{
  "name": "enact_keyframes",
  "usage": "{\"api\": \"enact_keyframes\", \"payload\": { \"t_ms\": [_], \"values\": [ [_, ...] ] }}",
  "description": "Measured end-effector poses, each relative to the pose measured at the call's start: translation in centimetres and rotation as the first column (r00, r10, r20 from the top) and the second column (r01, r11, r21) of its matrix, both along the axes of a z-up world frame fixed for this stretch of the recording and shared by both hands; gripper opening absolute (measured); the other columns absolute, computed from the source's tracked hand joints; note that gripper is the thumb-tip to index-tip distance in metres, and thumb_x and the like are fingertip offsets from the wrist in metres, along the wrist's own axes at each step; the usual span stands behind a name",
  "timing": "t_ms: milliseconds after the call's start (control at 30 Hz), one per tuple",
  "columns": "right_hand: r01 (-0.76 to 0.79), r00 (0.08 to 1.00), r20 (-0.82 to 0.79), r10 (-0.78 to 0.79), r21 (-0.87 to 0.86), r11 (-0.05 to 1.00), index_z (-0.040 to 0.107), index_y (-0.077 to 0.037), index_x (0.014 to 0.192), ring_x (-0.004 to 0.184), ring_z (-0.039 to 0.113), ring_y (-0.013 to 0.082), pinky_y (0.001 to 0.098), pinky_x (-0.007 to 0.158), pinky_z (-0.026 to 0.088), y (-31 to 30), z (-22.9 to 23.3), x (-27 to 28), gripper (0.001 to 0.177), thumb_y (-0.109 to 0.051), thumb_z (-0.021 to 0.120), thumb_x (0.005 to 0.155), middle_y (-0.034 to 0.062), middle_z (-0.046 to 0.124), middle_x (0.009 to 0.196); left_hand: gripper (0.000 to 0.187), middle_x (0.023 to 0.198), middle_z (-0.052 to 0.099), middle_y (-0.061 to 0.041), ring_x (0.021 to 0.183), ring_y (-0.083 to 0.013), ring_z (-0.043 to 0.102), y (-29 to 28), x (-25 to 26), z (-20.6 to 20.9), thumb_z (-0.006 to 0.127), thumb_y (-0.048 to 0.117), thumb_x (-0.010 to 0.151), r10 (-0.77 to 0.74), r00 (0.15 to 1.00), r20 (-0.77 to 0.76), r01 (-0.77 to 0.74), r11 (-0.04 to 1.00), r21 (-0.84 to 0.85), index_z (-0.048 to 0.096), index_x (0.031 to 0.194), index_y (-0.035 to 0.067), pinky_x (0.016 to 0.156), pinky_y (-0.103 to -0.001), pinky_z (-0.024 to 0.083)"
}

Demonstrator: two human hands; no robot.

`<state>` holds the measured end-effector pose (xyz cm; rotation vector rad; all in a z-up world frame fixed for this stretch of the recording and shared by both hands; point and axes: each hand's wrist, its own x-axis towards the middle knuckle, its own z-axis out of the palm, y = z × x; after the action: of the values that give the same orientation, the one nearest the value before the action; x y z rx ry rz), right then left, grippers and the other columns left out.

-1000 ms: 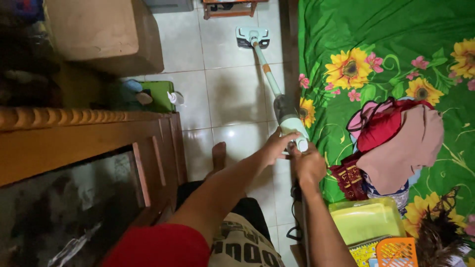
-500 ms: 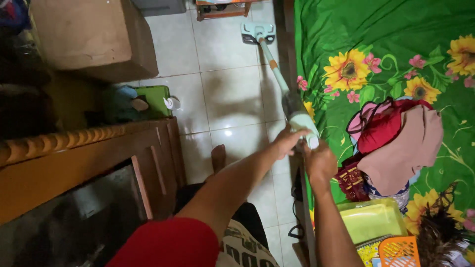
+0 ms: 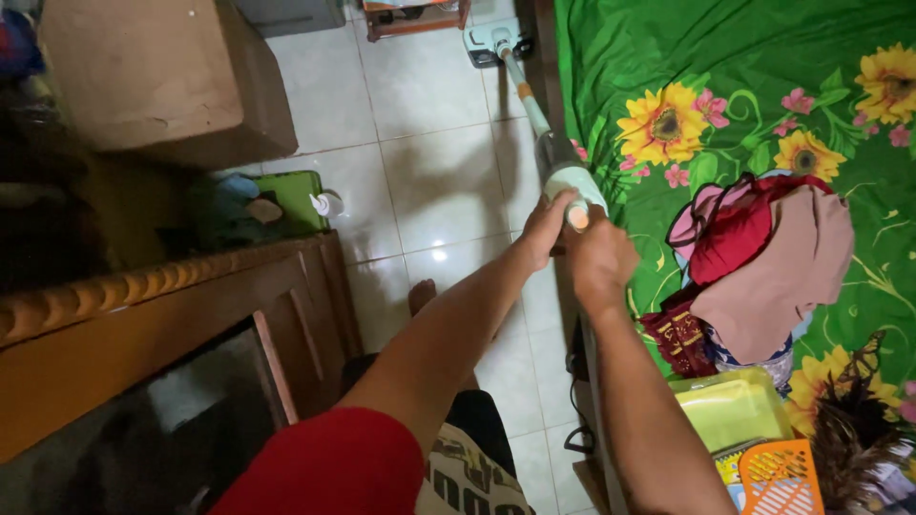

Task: Vacuuming the tiled floor in a bedroom and moving objects like a laundry basket and boxes.

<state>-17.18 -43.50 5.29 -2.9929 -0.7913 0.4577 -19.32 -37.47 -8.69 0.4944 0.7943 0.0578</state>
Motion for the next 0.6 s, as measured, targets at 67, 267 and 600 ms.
{"api": "enact_keyframes", "payload": {
  "t_ms": [67,267,600],
  "values": [
    [0.002,1.0,-0.012,-0.001,0.043,0.999,0.069,-0.012,0.124,0.089,0.071,0.0449,0.0559,0.076,0.056,0.9,-0.5,-1.4,0.045,-0.041,0.072,0.09,0.0234,0.074,0.096,0.068,0.108,0.067,-0.007,0.092,-0.0264,0.069,1.5,-1.6,1.4,0.068,0.056,0.082,0.026,0.997,-0.068,-0.024,1.0,0.018,0.053,0.136,0.018,0.072,-0.047,0.059],
    [0.068,0.955,-0.297,0.023,0.291,0.954,0.066,-0.005,0.12,0.086,0.074,0.0427,0.0512,0.079,0.057,1.7,-1.9,-4.2,0.043,-0.031,0.072,0.086,0.0241,0.074,0.094,0.064,0.108,0.067,-0.005,0.086,-0.0224,0.068,3.6,-5.2,-0.4,0.07,0.056,0.081,0.0,0.997,-0.073,0.0,1.0,0.004,0.053,0.133,0.023,0.064,-0.042,0.055],
    [0.132,0.919,-0.389,0.071,0.471,0.872,0.072,0.0,0.106,0.071,0.075,0.0335,0.0433,0.068,0.059,7.3,-2.9,-4.9,0.03,-0.024,0.074,0.088,0.0229,0.075,0.081,0.07,0.114,0.065,0.0,0.095,-0.021,0.063,10.8,-7.5,0.8,0.059,0.07,0.081,-0.113,0.976,-0.184,0.13,0.988,0.083,0.048,0.135,0.026,0.07,-0.043,0.051]
  ]
}}
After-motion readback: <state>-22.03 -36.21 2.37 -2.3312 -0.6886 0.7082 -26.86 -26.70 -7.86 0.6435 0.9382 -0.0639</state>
